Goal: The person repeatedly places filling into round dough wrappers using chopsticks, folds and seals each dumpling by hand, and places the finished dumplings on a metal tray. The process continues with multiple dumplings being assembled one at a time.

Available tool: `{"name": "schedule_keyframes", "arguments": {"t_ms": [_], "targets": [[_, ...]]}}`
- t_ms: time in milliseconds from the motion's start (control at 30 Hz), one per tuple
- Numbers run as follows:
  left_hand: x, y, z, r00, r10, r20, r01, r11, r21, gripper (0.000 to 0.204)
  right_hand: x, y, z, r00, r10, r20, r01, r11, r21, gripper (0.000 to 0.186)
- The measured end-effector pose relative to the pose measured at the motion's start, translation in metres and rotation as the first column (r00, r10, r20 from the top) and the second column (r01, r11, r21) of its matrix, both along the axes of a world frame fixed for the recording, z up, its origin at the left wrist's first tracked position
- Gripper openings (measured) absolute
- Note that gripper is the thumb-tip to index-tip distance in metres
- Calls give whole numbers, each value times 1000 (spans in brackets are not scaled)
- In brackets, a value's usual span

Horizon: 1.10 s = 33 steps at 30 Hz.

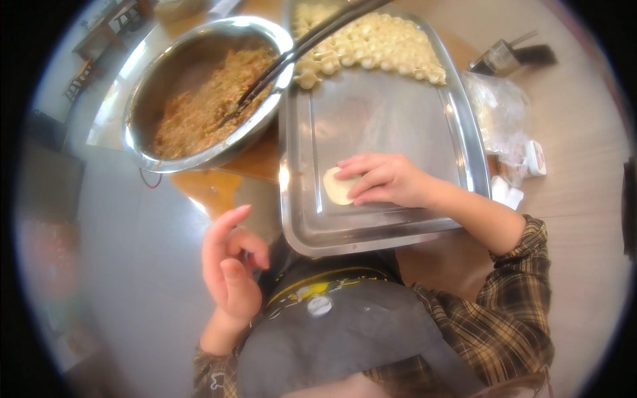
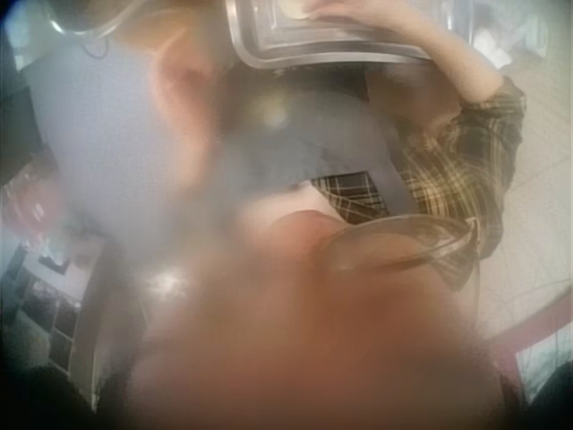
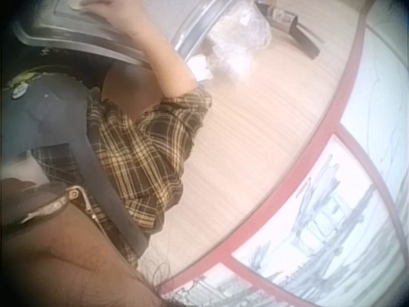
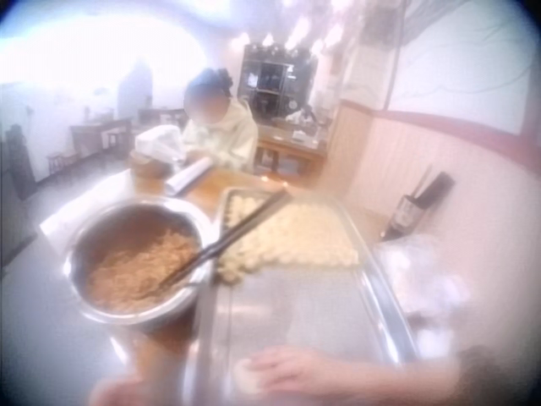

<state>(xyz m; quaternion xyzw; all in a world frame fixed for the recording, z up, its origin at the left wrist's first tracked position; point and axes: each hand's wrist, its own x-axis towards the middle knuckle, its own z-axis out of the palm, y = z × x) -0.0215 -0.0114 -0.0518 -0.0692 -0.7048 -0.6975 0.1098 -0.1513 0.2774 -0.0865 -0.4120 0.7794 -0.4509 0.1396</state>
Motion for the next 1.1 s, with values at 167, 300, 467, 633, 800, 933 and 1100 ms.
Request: {"name": "schedule_keyframes", "arguments": {"t_ms": [167, 300, 467, 633, 800, 933, 1100], "targets": [[0, 0, 1, 1000, -6, 6, 6, 1000, -4, 74, -1, 1, 2, 1000, -6, 3, 6, 1000, -5, 12], [-2, 1, 0, 1000, -1, 11, 1, 1000, 9, 74, -2, 2, 1, 1000, 5, 13, -4, 1000, -14, 16], [-2, 1, -1, 1000, -4, 26, 4, 1000, 0, 75, 4, -12, 6, 972, -149, -183, 169, 980, 102, 27], [-3, 0, -2, 1000, -3, 23, 3, 1000, -1, 75, 4, -14, 5, 966, -133, -224, 163, 979, 121, 28], [-3, -2, -4, 1000, -6, 15, 6, 1000, -7, 74, 4, -13, 4, 947, -114, -302, 153, 982, 112, 30], [-3, -3, -6, 1000, -19, 10, 19, 1000, -12, 73, 6, -17, 1, 927, -150, -344, 200, 973, 116, 27], [-3, 0, -6, 998, -59, 24, 59, 998, 4, 69, 5, -13, 7, 951, -141, -276, 177, 978, 107, 24]]}}
